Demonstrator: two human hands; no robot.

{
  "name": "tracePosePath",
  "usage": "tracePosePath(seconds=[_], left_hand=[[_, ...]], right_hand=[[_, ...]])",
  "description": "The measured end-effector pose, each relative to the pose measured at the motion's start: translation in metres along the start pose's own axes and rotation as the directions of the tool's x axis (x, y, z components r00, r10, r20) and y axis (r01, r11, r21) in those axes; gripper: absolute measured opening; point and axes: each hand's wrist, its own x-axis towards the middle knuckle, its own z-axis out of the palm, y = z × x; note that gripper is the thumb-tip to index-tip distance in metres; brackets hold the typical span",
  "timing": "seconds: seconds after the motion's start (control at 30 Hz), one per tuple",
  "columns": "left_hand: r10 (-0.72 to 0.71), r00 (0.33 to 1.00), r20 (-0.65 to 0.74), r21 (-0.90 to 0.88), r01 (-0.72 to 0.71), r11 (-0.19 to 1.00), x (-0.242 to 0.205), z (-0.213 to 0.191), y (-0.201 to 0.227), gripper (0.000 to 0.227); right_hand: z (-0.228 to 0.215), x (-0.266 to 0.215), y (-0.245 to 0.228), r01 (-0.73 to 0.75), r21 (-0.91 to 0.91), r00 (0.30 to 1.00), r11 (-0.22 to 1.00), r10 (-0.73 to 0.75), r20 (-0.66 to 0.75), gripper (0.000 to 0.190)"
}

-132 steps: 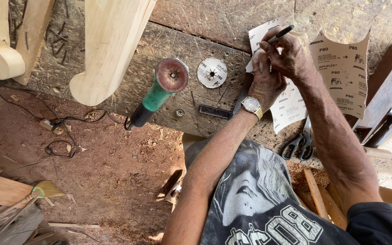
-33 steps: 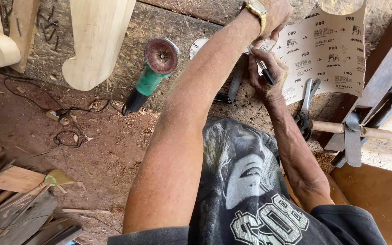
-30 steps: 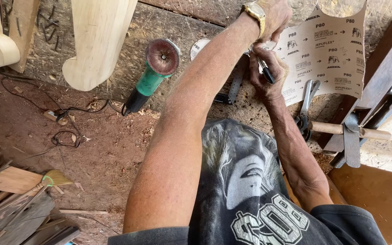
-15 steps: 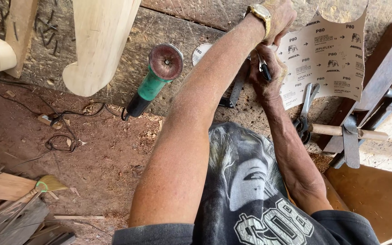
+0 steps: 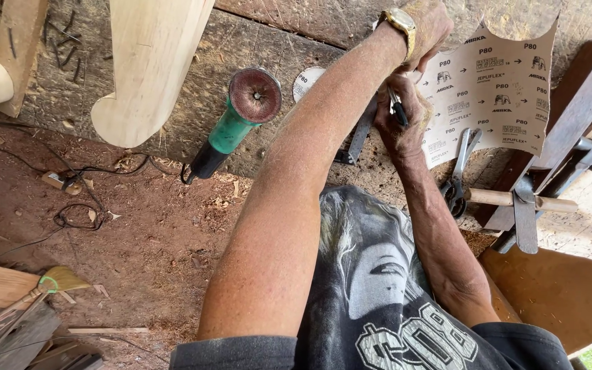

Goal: The person uses a pen to trace a circular shape onto a sheet of sandpaper using a small disc as a template. They then use scissors to cut out the traced circle from the sandpaper sheet.

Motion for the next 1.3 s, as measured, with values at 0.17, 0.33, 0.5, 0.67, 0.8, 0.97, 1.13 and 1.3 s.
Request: tracePosePath(seconds=[0.17,0.33,0.5,0.67,0.8,0.97,1.13,1.3], left_hand=[[0.016,1.000,0.009,0.020,-0.016,1.000,-0.011,-0.008,0.003,0.028],[0.006,0.999,0.038,0.024,-0.007,1.000,-0.008,-0.009,0.005,0.032],[-0.007,0.993,0.117,0.006,0.006,1.000,-0.001,-0.001,0.006,0.036],[0.040,0.999,0.034,-0.032,-0.038,0.999,-0.018,-0.007,0.004,0.034],[0.037,0.998,0.040,-0.075,-0.034,0.997,-0.013,0.013,0.001,0.029],[-0.056,0.998,-0.020,-0.257,0.049,0.965,-0.019,0.022,0.002,0.021],[-0.010,1.000,0.018,-0.202,0.013,0.979,-0.039,0.000,0.008,0.025],[-0.008,0.998,0.061,-0.183,0.019,0.983,-0.046,0.000,0.011,0.028]], right_hand=[[-0.003,-0.003,-0.005,0.015,-0.033,1.000,0.999,-0.015,0.025,0.013],[-0.010,-0.009,-0.010,0.009,-0.025,0.999,1.000,-0.008,0.046,0.012],[-0.019,-0.019,-0.008,0.032,-0.050,0.999,0.998,-0.030,0.040,0.012],[-0.020,-0.039,0.035,-0.128,0.079,0.991,0.989,0.125,0.047,0.006],[-0.035,-0.039,0.045,-0.158,0.089,0.987,0.984,0.154,0.043,0.007],[-0.052,-0.032,0.072,-0.108,0.091,0.993,0.990,0.103,0.051,0.014],[-0.067,-0.014,0.088,-0.139,0.038,0.990,0.990,0.138,0.014,0.019],[-0.077,0.001,0.080,-0.038,-0.042,0.999,0.998,0.039,0.031,0.019]])
